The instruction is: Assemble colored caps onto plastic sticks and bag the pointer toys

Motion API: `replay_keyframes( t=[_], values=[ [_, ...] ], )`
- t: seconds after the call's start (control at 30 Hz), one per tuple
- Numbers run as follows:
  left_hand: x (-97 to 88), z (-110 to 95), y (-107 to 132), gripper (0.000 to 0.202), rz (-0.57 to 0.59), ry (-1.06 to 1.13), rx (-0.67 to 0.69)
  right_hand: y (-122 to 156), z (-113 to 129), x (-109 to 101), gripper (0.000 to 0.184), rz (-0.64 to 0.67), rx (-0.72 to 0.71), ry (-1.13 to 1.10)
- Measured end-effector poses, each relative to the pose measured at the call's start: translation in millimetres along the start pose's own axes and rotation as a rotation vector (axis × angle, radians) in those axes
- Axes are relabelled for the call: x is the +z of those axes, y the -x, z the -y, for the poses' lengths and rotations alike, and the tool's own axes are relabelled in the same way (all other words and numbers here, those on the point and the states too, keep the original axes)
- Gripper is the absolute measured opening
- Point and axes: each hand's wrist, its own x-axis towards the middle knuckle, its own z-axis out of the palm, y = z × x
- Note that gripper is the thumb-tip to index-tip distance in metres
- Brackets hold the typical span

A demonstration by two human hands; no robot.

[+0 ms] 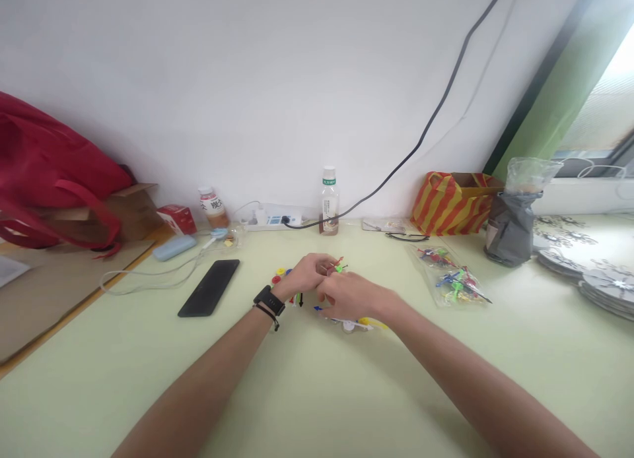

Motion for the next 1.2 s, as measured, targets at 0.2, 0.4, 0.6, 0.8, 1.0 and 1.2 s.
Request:
replay_keyframes(
  t=[0.2,0.4,0.6,0.8,1.0,1.2],
  values=[
    [-4.6,0,1,0.044,0.004,0.000,0.009,-3,-3,2,0.020,-0.024,-0.023,-0.054],
    [-6.0,-6,2,0.022,-0.043,-0.074,0.097,9,-10,-23,0.017,-0.237,-0.078,-0.190],
    [-1.2,-12,4,0.029,-0.007,-0.011,0.008,30,-25,-63,0.011,-0.654,-0.007,-0.601],
    [1.9,-17,5,0.044,-0.013,0.032,-0.052,40,-35,-76,0.020,-1.137,0.089,-0.544],
    [7.7,-19,5,0.043,-0.002,0.022,-0.026,28,-33,-62,0.005,-1.001,0.107,-0.431],
    [11.9,-18,2,0.046,-0.058,-0.004,0.020,19,-31,-53,0.011,-1.046,0.105,-0.217]
  ],
)
